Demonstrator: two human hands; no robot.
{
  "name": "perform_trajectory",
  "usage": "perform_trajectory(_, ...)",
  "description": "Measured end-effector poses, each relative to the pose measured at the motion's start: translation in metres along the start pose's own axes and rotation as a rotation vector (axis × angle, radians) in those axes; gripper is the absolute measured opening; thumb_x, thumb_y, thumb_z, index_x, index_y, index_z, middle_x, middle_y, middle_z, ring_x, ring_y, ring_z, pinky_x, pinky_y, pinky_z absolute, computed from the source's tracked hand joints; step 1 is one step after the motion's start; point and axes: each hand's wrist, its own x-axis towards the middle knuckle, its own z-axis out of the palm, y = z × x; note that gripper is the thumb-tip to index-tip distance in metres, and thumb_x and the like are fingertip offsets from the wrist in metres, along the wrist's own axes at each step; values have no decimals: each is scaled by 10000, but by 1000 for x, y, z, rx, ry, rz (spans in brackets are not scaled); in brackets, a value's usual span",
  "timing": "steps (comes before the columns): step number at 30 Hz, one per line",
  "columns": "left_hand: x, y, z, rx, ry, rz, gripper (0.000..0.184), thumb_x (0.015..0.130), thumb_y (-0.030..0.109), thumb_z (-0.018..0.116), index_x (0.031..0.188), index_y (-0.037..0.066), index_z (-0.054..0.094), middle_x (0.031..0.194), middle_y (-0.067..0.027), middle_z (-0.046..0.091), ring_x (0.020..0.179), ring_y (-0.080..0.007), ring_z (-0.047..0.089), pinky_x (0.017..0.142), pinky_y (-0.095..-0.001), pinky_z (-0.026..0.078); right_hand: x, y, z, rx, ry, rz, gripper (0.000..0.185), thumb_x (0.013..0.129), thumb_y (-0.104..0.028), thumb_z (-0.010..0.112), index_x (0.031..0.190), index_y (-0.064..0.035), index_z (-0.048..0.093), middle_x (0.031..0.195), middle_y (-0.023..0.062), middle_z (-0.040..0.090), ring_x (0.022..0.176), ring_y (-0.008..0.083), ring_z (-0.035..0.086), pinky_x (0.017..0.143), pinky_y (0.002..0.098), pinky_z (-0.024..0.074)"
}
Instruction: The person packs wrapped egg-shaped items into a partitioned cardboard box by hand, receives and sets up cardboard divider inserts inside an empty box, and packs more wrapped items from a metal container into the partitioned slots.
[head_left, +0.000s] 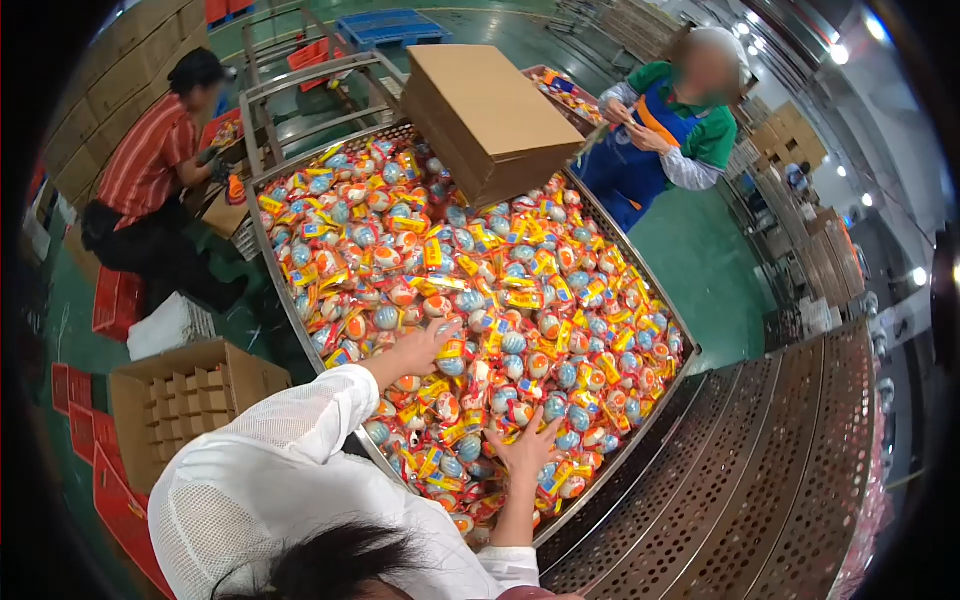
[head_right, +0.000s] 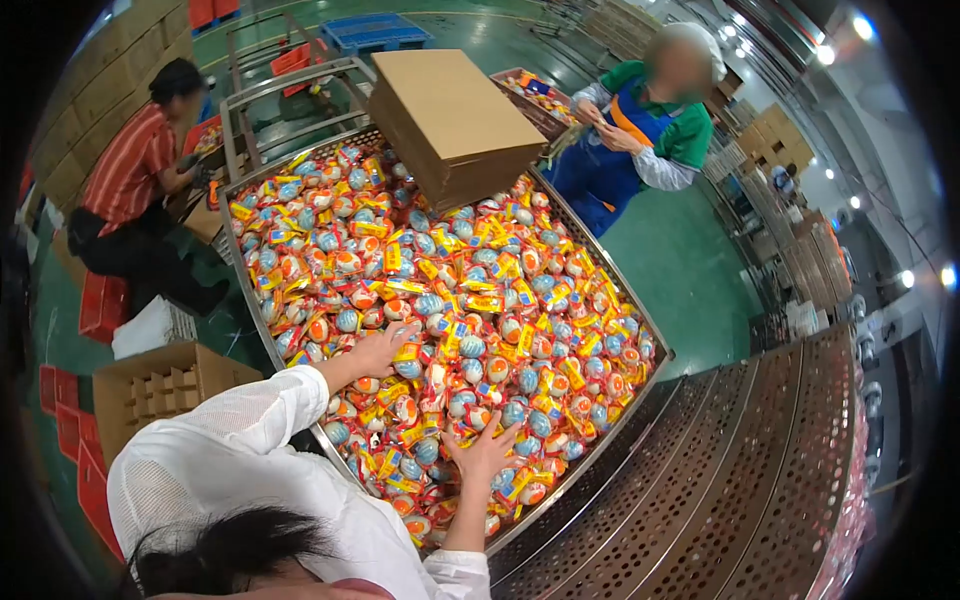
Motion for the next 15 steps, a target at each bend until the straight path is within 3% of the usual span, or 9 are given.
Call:
perform_trajectory(1, 0, -1, -1, -6, 8, -12, 1011, 610, 115, 719, 1396, 152, 84, 1302, -164, 261, 861, -368, 569, 670, -432, 508, -2, -2, 3, -67, 67, -7, 1118, 538, -666, 666, 1389, -96, 219, 1414, 257, 148, 1295, 413, 199, 936, 663, 204)
perform_trajectory(4, 2, -1, 1, 0, 16, -1, 1009, 604, 111, 711, 1395, 155, 86, 1291, -173, 276, 840, -370, 571, 667, -433, 506, 3, -19, 8, -106, 181, -36, 1046, 577, -593, 688, 1382, -103, 234, 1408, 229, 190, 1291, 406, 209, 942, 649, 217)
perform_trajectory(6, 3, -1, 4, 10, 53, -20, 995, 596, 101, 693, 1390, 155, 96, 1263, -186, 319, 803, -371, 576, 659, -437, 500, 16, -38, -6, -21, 198, -166, 956, 623, -500, 700, 1375, -117, 251, 1401, 197, 227, 1294, 390, 212, 962, 636, 203)
perform_trajectory(8, 3, -2, 8, -15, 96, 12, 972, 597, 115, 697, 1381, 144, 123, 1263, -188, 328, 829, -381, 574, 684, -441, 500, 41, -41, -2, 8, 271, -304, 904, 657, -489, 670, 1374, -131, 252, 1417, 197, 211, 1316, 374, 178, 991, 636, 155)
perform_trajectory(10, 6, -4, 13, -17, 105, 0, 958, 606, 133, 708, 1376, 141, 136, 1277, -179, 314, 836, -383, 571, 693, -447, 498, 62, -32, -12, 119, 259, -257, 868, 661, -437, 674, 1363, -122, 272, 1399, 195, 249, 1303, 369, 211, 987, 634, 169)
perform_trajectory(11, 7, -4, 13, -7, 97, 30, 958, 606, 133, 708, 1376, 141, 136, 1277, -179, 314, 836, -383, 571, 693, -447, 498, 69, -17, -16, 15, 360, -199, 843, 658, -418, 673, 1350, -112, 302, 1383, 207, 272, 1293, 363, 235, 987, 630, 175)
perform_trajectory(13, 5, -6, 14, 11, 74, -6, 959, 613, 156, 725, 1373, 141, 140, 1289, -170, 300, 844, -380, 570, 700, -449, 497, 64, 23, -33, 33, 414, 45, 807, 647, -430, 690, 1317, -123, 359, 1368, 203, 275, 1268, 366, 256, 969, 599, 224)
perform_trajectory(15, 5, -5, 11, 27, 77, 0, 964, 612, 162, 731, 1372, 141, 139, 1288, -168, 300, 844, -380, 570, 698, -450, 496, 49, 74, -28, -117, 666, 285, 775, 648, -384, 706, 1271, -61, 377, 1296, 191, 342, 1204, 351, 324, 925, 555, 288)
